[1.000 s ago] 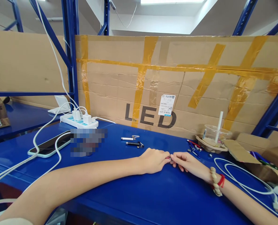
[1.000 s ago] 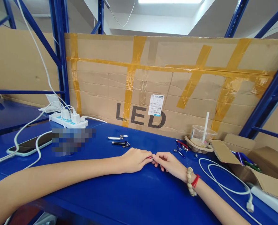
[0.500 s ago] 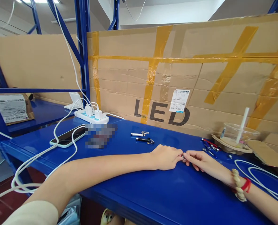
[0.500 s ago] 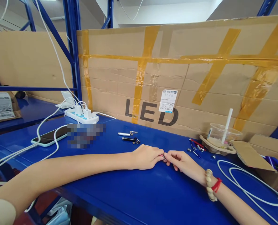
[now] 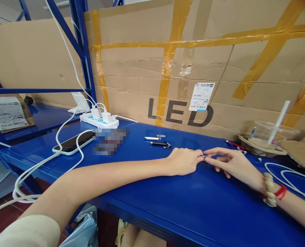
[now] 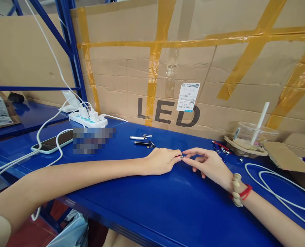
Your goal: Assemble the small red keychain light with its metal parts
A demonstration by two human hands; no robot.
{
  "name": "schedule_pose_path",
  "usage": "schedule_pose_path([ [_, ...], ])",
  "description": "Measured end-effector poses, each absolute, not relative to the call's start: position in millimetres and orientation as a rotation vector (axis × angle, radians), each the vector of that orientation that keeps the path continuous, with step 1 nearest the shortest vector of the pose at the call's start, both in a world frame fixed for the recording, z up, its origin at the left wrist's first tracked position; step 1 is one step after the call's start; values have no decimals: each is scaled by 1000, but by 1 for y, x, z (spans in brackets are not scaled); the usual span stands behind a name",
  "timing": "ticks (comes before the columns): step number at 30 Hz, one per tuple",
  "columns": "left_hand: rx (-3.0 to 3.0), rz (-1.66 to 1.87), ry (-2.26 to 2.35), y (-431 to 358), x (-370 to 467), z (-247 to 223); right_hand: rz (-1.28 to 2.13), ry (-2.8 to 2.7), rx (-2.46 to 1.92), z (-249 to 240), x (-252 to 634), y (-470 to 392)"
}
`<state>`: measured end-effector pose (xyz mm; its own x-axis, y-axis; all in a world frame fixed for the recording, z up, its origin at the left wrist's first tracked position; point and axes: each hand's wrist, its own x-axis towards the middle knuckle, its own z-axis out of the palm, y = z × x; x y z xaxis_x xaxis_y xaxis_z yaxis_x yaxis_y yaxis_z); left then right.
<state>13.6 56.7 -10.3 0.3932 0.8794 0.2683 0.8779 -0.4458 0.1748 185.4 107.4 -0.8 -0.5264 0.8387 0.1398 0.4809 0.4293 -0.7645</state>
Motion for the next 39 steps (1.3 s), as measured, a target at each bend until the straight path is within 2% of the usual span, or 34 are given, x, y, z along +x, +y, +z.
schedule_pose_path([
  [11,2554,623,1464,58,12,-10,834,-2120,-811,0,189,103],
  [25,2605,722,1297,55,12,-6,842,-2150,-790,8,193,102],
  [39,2624,835,1414,50,14,-5,717,-2160,-750,3,188,98],
])
